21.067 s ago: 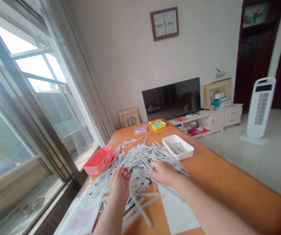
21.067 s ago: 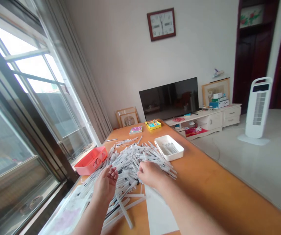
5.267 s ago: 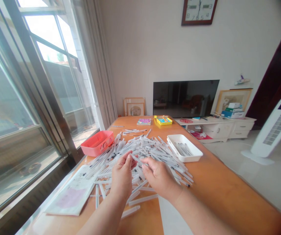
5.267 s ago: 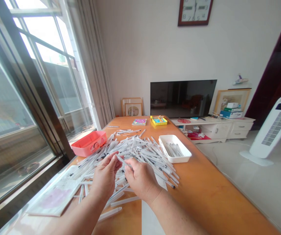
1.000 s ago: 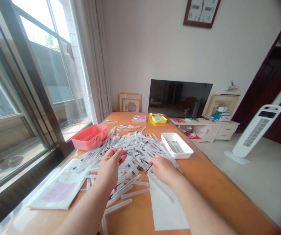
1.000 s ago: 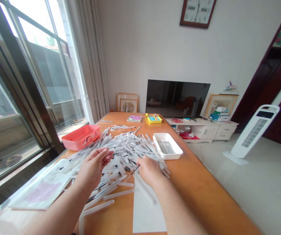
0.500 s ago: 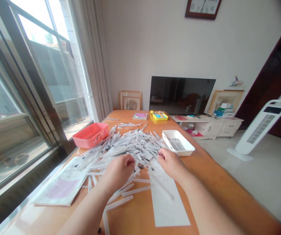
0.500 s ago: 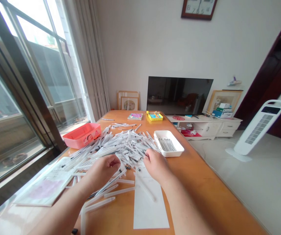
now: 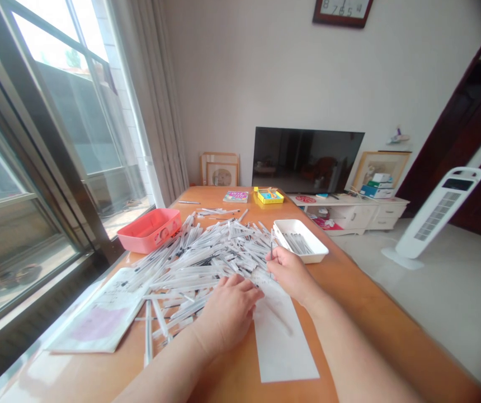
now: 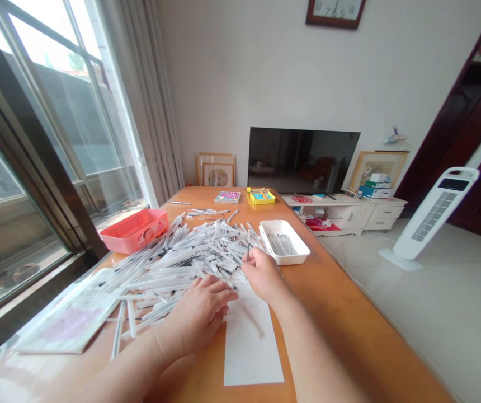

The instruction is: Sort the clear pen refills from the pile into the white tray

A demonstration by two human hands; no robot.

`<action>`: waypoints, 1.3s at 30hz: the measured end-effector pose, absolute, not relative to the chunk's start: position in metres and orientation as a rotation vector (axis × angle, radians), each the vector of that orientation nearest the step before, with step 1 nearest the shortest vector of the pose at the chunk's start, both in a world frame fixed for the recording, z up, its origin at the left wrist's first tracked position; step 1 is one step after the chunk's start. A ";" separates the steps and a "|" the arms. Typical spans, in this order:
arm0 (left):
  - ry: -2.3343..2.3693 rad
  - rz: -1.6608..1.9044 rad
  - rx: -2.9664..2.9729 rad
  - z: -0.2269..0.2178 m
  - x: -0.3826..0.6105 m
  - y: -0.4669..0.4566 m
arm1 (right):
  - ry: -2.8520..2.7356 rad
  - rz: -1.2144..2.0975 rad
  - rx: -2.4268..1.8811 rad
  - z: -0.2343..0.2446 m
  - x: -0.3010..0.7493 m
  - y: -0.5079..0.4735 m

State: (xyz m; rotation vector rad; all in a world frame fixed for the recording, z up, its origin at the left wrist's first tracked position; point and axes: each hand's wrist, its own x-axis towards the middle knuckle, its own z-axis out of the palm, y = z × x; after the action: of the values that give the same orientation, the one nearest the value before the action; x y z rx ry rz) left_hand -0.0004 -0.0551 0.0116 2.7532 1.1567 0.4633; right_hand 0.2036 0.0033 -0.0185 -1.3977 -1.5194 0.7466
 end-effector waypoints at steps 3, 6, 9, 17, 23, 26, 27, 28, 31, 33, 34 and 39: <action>1.072 0.398 2.845 0.009 0.010 -0.060 | -1.528 0.760 -1.395 -0.018 0.203 0.003; 1.040 0.380 2.881 0.006 0.013 -0.060 | -1.516 0.752 -1.379 -0.017 0.202 0.002; 1.016 0.379 2.890 0.004 0.015 -0.058 | -1.504 0.728 -1.349 -0.014 0.198 0.000; 1.027 0.532 2.858 0.009 0.016 -0.055 | -1.280 0.657 -1.238 0.006 0.196 -0.009; 1.210 0.869 2.512 0.010 0.001 -0.043 | -0.926 0.757 -1.054 0.015 0.204 -0.010; 1.163 0.992 2.060 0.005 -0.010 -0.033 | -0.829 0.920 -0.981 0.017 0.206 -0.009; 1.100 0.976 1.903 0.005 -0.013 -0.031 | -0.807 0.971 -0.958 0.018 0.206 -0.009; 1.033 0.950 1.765 0.005 -0.017 -0.028 | -0.790 1.012 -0.936 0.019 0.206 -0.009; 0.922 0.915 1.502 0.011 -0.024 -0.026 | -0.776 1.087 -0.885 0.022 0.204 -0.012; 0.898 0.907 1.411 0.015 -0.027 -0.027 | -0.801 1.120 -0.868 0.024 0.201 -0.014; 0.883 0.899 1.376 0.017 -0.028 -0.028 | -0.817 1.133 -0.864 0.024 0.199 -0.015; 0.851 0.861 1.257 0.016 -0.029 -0.028 | -0.851 1.169 -0.862 0.021 0.191 -0.018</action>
State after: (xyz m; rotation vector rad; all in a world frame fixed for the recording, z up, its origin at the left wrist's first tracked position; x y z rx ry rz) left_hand -0.0285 -0.0284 0.0165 1.2568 0.8509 0.8608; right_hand 0.1909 -0.0180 0.0205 -0.8623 -0.8508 1.1693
